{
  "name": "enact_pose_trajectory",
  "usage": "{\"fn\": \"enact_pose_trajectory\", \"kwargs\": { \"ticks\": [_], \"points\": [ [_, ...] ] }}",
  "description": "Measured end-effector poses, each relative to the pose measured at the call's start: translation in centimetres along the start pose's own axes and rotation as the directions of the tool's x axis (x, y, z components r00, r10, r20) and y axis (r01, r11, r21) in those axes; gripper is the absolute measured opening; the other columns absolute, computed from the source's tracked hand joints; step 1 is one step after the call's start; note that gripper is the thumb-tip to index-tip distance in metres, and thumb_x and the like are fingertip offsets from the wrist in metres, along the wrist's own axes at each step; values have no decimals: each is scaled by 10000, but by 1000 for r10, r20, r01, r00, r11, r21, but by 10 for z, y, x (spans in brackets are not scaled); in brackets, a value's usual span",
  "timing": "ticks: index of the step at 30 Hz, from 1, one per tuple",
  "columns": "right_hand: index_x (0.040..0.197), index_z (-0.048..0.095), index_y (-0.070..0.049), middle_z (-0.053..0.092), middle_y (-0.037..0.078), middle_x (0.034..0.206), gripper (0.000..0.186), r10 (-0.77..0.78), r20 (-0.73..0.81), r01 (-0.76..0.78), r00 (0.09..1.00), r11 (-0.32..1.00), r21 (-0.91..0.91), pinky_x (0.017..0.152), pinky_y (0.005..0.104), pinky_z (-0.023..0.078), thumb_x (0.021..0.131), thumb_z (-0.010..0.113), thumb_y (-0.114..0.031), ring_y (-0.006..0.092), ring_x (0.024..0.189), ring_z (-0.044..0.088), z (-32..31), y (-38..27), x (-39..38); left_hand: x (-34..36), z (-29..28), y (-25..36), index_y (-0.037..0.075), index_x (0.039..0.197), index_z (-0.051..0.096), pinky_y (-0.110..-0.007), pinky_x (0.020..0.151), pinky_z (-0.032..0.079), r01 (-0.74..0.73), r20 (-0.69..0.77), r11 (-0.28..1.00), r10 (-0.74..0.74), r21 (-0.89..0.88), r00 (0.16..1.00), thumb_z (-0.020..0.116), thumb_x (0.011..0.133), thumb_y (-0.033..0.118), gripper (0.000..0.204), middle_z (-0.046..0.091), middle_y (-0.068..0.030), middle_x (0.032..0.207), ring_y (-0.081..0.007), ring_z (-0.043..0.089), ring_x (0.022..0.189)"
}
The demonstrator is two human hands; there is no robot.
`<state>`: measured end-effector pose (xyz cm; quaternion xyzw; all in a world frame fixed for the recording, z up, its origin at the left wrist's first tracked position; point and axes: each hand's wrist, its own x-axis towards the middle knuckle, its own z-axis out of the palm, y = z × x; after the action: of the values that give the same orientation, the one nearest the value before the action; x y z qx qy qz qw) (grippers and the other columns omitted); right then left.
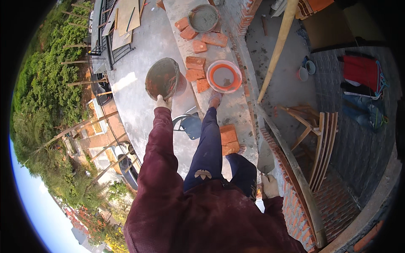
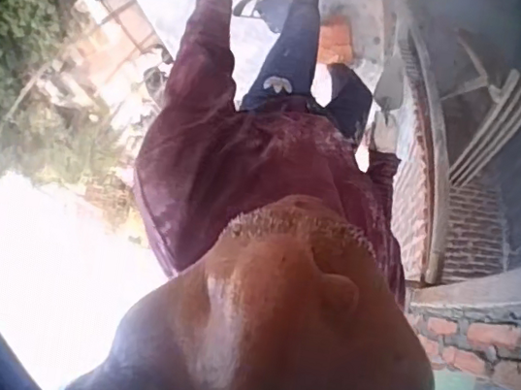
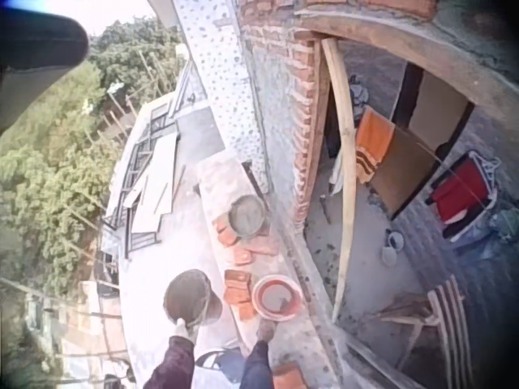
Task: The person lays red bricks onto a partially built wall using a trowel to apply mortar. They repeatedly scoop mortar from a bucket, spread it on the bricks, and tap each brick into place.
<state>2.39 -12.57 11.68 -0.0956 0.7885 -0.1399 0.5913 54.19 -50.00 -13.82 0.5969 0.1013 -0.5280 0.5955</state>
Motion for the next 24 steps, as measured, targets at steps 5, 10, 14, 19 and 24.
{"fn": "enact_pose_trajectory", "kwargs": {
  "ticks": [5, 10, 14, 19, 24],
  "points": [
    [1087, 617, 14, 540, 19, 679, 223, 195, -12, -196, 981, 978, -68, 441, 301, 430, 965, 570, -167, 116, 477, 511, 27, -46, 54, 159, 102, -46, -52, 1266, 536, -406, 743, 633, -97, -179, 991, 79, -92, 981, 524, 986, 211, 385, 644, -183, 1218, -283, 678, 1006],
    [965, 584, -21, 526, 26, 662, 171, 348, -6, -347, 938, 933, -99, 409, 305, 407, 964, 571, -191, 115, 450, 502, 56, -75, 101, 288, 143, -88, -105, 1260, 528, -391, 764, 663, -152, -52, 986, 148, -75, 988, 495, 1007, 195, 394, 638, -208, 1215, -312, 697, 1014],
    [895, 559, -34, 553, 33, 691, 184, 461, 33, -460, 887, 888, -30, 432, 299, 417, 971, 588, -199, 119, 470, 516, 78, -100, 118, 345, 155, -126, -111, 1255, 527, -398, 766, 680, -126, 22, 988, 129, -89, 991, 472, 1023, 158, 360, 641, -198, 1222, -318, 709, 994],
    [936, 592, -39, 549, 24, 712, 158, 502, 122, -502, 856, 864, -35, 472, 283, 424, 974, 603, -192, 102, 521, 518, 99, -122, 142, 366, 140, -103, -68, 1283, 515, -399, 825, 655, -18, 43, 984, 26, -177, 999, 532, 1029, 132, 324, 668, -188, 1212, -310, 702, 1049],
    [949, 604, -43, 550, 27, 709, 171, 497, 125, -510, 858, 854, 102, 488, 298, 443, 986, 604, -211, 123, 517, 524, 113, -146, 136, 281, 227, -119, -58, 1308, 516, -542, 985, 522, -57, -322, 722, 376, 689, 869, 678, 939, 471, 664, 656, -172, 1176, -330, 659, 1100]
  ]
}}
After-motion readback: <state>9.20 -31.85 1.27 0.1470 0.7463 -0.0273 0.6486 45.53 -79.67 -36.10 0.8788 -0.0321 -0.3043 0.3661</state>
